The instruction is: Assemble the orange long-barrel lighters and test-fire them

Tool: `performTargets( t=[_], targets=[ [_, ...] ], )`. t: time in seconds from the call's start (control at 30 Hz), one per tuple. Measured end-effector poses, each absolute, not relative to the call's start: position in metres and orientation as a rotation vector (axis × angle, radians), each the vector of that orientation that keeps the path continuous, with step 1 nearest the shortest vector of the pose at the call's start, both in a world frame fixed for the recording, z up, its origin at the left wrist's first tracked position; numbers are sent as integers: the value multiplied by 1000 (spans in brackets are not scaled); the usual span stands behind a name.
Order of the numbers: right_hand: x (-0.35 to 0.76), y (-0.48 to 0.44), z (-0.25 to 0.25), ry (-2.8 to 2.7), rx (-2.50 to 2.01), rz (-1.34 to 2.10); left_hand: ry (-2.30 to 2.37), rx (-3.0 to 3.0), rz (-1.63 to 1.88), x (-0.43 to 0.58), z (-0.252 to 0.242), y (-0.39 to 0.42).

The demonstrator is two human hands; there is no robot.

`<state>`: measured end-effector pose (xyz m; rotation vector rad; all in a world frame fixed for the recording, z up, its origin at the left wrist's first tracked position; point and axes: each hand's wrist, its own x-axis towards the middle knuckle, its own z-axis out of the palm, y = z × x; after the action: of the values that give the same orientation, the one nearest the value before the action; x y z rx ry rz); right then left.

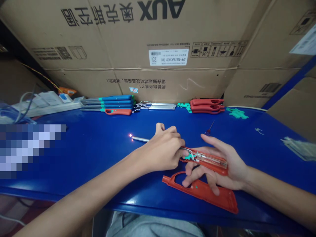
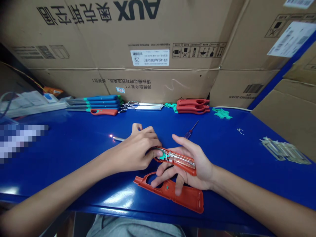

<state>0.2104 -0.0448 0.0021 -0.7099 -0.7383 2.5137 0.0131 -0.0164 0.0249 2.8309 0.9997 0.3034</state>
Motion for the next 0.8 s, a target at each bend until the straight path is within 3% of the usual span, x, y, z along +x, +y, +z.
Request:
performTargets(
  t=[0.8],
  targets=[
    [212,-43,3,-765,-747,2494,1037,2858,280,11,28,-17]
  ],
)
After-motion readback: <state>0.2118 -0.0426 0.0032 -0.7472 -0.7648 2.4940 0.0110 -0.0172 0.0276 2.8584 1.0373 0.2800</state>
